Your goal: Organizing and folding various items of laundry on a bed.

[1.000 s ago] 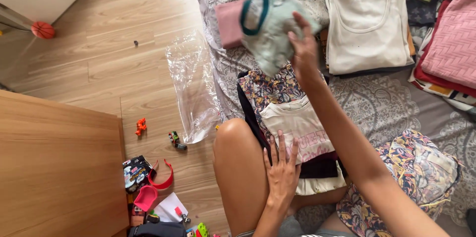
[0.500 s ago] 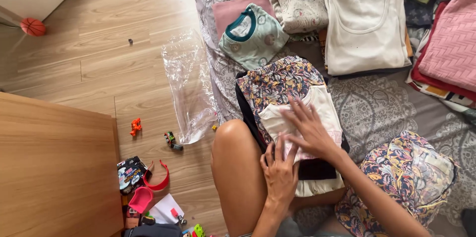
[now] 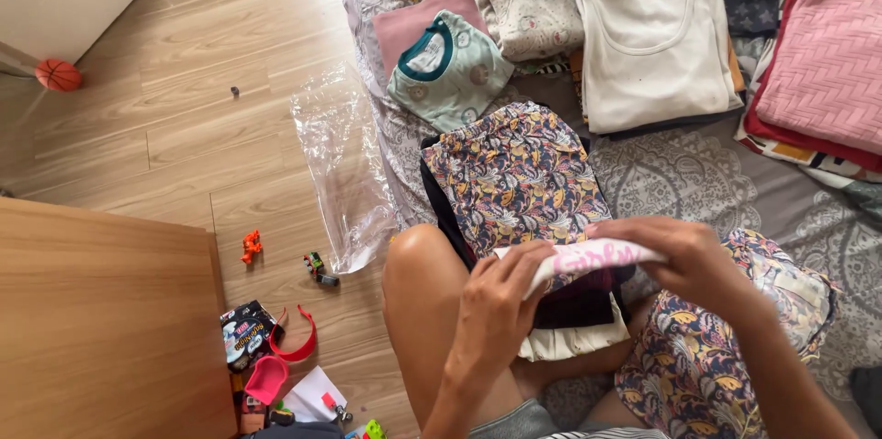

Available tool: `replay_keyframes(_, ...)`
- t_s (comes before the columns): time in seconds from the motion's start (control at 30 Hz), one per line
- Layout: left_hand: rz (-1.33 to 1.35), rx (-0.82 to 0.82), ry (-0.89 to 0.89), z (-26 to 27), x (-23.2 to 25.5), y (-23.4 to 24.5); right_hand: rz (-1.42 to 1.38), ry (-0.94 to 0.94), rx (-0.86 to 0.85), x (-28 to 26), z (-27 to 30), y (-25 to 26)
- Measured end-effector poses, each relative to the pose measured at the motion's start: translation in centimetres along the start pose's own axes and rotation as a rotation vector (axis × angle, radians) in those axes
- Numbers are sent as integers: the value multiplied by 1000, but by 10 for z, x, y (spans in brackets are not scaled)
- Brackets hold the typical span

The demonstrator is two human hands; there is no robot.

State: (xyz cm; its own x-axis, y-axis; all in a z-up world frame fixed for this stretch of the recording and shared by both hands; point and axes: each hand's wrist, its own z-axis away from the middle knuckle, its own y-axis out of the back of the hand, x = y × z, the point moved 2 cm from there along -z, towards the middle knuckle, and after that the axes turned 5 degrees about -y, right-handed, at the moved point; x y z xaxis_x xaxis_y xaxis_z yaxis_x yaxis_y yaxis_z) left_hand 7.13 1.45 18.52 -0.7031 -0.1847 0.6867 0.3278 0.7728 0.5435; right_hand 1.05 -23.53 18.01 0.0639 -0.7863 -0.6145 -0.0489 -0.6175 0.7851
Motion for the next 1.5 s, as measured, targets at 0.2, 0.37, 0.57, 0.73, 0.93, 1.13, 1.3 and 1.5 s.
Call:
replay_keyframes(0.2, 172, 4, 105, -38, -35, 7, -45, -62, -87, 31, -44, 29)
replay_keyframes(0.37, 155, -17, 14, -110, -97, -6, 219, -11, 50, 75, -131, 54)
replay_keyframes(0.57, 121, 139, -217, -228, -164, -28, 245, 438, 506, 63, -223, 99)
replay_keyframes(0.73, 8, 180, -224, -273, -250, -79, 360, 309, 628, 175, -292, 52)
replay_keyframes(0.93, -178, 35, 9, -226, -323, -147, 719, -5, 244, 264, -284, -39)
replay_keyframes(1.13, -85, -9, 279, -197, -273, -114, 522, -275, 171, 249, -232, -82)
replay_keyframes(1.3, -296, 55, 280, -117, -240, -84, 52, -257, 228, 182, -151, -113)
replay_keyframes(1.5, -372, 103, 431, -54, -191, -64, -250, -394, 328, 124, -61, -129)
